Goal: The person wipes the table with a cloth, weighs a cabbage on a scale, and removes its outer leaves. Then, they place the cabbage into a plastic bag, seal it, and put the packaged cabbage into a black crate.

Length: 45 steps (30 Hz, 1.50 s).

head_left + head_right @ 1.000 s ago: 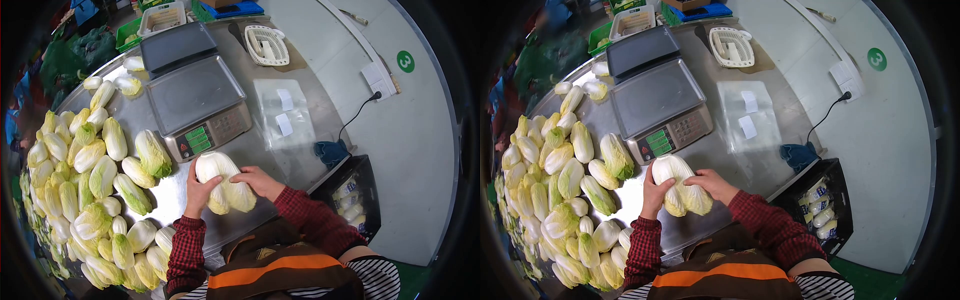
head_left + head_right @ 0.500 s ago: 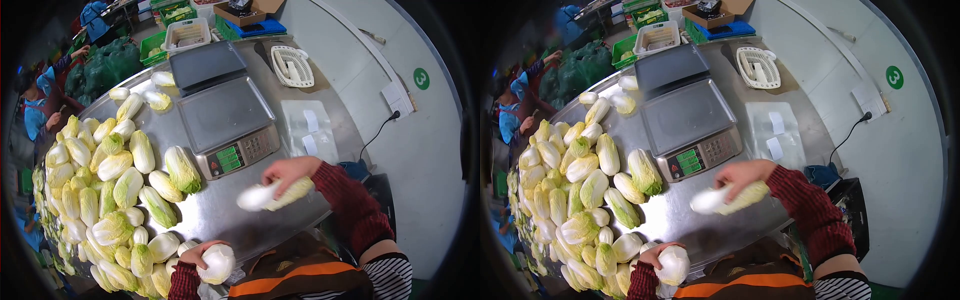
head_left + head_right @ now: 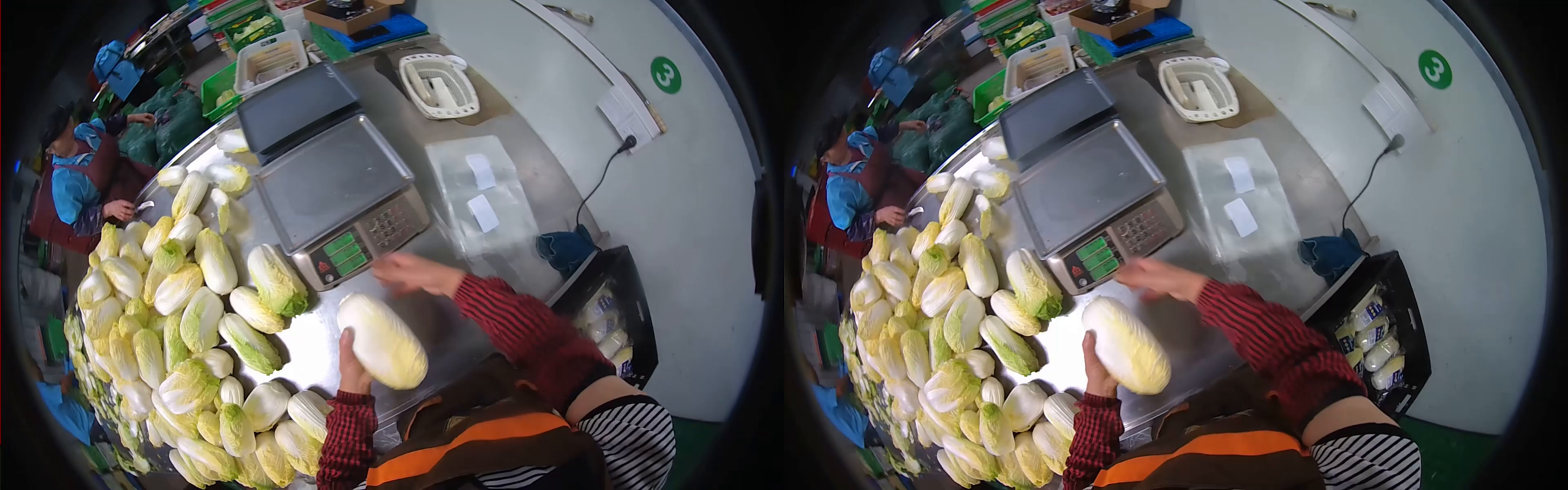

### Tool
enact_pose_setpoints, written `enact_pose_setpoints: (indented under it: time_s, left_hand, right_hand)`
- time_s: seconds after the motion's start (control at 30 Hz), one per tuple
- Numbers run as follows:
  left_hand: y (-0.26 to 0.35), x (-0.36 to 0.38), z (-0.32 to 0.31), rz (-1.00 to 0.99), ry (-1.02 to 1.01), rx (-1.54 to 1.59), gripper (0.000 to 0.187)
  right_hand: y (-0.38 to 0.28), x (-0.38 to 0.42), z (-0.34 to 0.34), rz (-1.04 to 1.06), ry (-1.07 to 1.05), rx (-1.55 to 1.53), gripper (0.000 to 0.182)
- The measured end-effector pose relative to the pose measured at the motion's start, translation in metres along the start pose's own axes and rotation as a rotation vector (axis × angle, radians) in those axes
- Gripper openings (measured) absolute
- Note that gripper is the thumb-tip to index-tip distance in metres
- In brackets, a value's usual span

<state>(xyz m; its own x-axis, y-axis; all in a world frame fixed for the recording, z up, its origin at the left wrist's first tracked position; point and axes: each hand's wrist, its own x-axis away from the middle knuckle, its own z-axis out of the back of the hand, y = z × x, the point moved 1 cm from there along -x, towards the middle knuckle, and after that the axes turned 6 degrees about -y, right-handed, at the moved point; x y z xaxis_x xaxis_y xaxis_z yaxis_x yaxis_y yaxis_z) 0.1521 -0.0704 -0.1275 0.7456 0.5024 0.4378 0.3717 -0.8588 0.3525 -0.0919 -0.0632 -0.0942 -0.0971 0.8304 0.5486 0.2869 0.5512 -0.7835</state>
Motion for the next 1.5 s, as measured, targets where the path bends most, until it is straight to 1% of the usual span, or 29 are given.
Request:
enact_pose_setpoints:
  time_s: [0.03,0.1,0.17,0.2,0.27,0.3,0.33,0.37,0.4,0.43,0.47,0.5,0.57,0.6,0.67,0.7,0.77,0.8,0.83,0.9,0.97,1.03,1.1,1.17,1.2,1.27,1.3,1.37,1.5]
  left_hand:
    - [-0.013,-0.010,-0.019,-0.019,0.008,-0.050,0.067]
    - [-0.042,-0.029,-0.048,-0.062,0.021,-0.133,0.060]
    - [-0.071,-0.042,-0.086,-0.059,-0.026,-0.353,0.060]
    - [-0.091,-0.051,-0.096,0.000,-0.047,-0.360,0.060]
    - [-0.123,-0.071,-0.113,0.080,-0.224,-0.759,0.055]
    - [-0.139,-0.083,-0.116,0.119,-0.251,-0.769,0.055]
    - [-0.154,-0.095,-0.116,0.171,-0.311,-0.796,0.052]
    - [-0.167,-0.106,-0.119,0.216,-0.365,-0.821,0.049]
    - [-0.171,-0.118,-0.138,0.173,-0.329,-0.972,0.042]
    - [-0.186,-0.144,-0.129,0.056,-0.260,-1.063,0.036]
    - [-0.193,-0.167,-0.132,-0.156,-0.214,-1.277,0.029]
    - [-0.198,-0.184,-0.152,-0.414,-0.254,-1.446,0.022]
    - [-0.214,-0.219,-0.173,-0.492,-0.399,-1.672,0.022]
    - [-0.224,-0.223,-0.179,-0.487,-0.409,-1.669,0.022]
    - [-0.241,-0.227,-0.187,-0.291,-0.544,-1.826,0.020]
    - [-0.253,-0.228,-0.178,-0.279,-0.559,-1.833,0.020]
    - [-0.276,-0.226,-0.155,-0.192,-0.630,-1.948,0.019]
    - [-0.279,-0.225,-0.151,-0.343,-0.657,-1.942,0.018]
    - [-0.283,-0.227,-0.147,-0.342,-0.660,-1.944,0.018]
    - [-0.286,-0.227,-0.141,-0.322,-0.528,-1.864,0.018]
    - [-0.284,-0.232,-0.137,-0.291,-0.531,-1.831,0.017]
    - [-0.280,-0.232,-0.137,-0.265,-0.530,-1.806,0.016]
    - [-0.274,-0.229,-0.141,-0.192,-0.479,-1.612,0.013]
    - [-0.261,-0.218,-0.154,-0.175,-0.434,-1.529,0.010]
    - [-0.250,-0.205,-0.172,-0.169,-0.460,-1.483,0.009]
    - [-0.238,-0.185,-0.191,-0.172,-0.579,-1.490,0.008]
    - [-0.237,-0.173,-0.201,-0.245,-0.728,-1.542,0.010]
    - [-0.226,-0.150,-0.225,-0.556,-0.922,-1.747,0.008]
    - [-0.209,-0.134,-0.220,-0.624,-0.736,-1.882,0.011]
  right_hand:
    - [0.046,0.023,0.018,-0.063,-0.139,-0.215,0.061]
    - [0.111,0.072,0.025,-0.025,-0.180,-0.556,0.062]
    - [0.140,0.121,0.017,0.206,-0.149,-0.793,0.062]
    - [0.147,0.140,0.015,0.190,0.028,-0.808,0.066]
    - [0.174,0.176,0.026,0.253,0.153,-0.880,0.064]
    - [0.180,0.190,0.031,0.297,0.216,-0.921,0.062]
    - [0.189,0.213,0.037,0.224,0.370,-0.967,0.061]
    - [0.203,0.233,0.047,0.236,0.389,-0.988,0.061]
    - [0.219,0.252,0.058,0.272,0.370,-1.124,0.061]
    - [0.235,0.270,0.066,0.310,0.346,-1.263,0.061]
    - [0.237,0.289,0.071,0.365,0.359,-1.249,0.062]
    - [0.243,0.302,0.074,0.371,0.368,-1.266,0.062]
    - [0.251,0.326,0.088,0.447,0.392,-1.201,0.063]
    - [0.253,0.334,0.092,0.456,0.412,-1.169,0.064]
    - [0.254,0.349,0.097,0.441,0.473,-1.158,0.064]
    - [0.253,0.355,0.095,0.416,0.522,-1.149,0.065]
    - [0.247,0.361,0.095,0.444,0.481,-1.191,0.065]
    - [0.243,0.362,0.096,0.416,0.496,-1.181,0.066]
    - [0.240,0.361,0.099,0.390,0.513,-1.169,0.067]
    - [0.238,0.355,0.100,0.386,0.512,-1.139,0.067]
    - [0.233,0.350,0.107,0.367,0.502,-1.085,0.067]
    - [0.224,0.335,0.110,0.341,0.561,-0.903,0.067]
    - [0.205,0.318,0.120,0.295,0.586,-0.810,0.070]
    - [0.199,0.296,0.130,0.231,0.709,-0.612,0.074]
    - [0.198,0.290,0.131,0.239,0.706,-0.610,0.074]
    - [0.194,0.280,0.134,0.200,0.788,-0.303,0.077]
    - [0.193,0.274,0.130,0.204,0.775,-0.295,0.077]
    - [0.192,0.266,0.115,0.357,0.746,-0.313,0.077]
    - [0.194,0.246,0.095,0.389,0.856,-0.381,0.071]
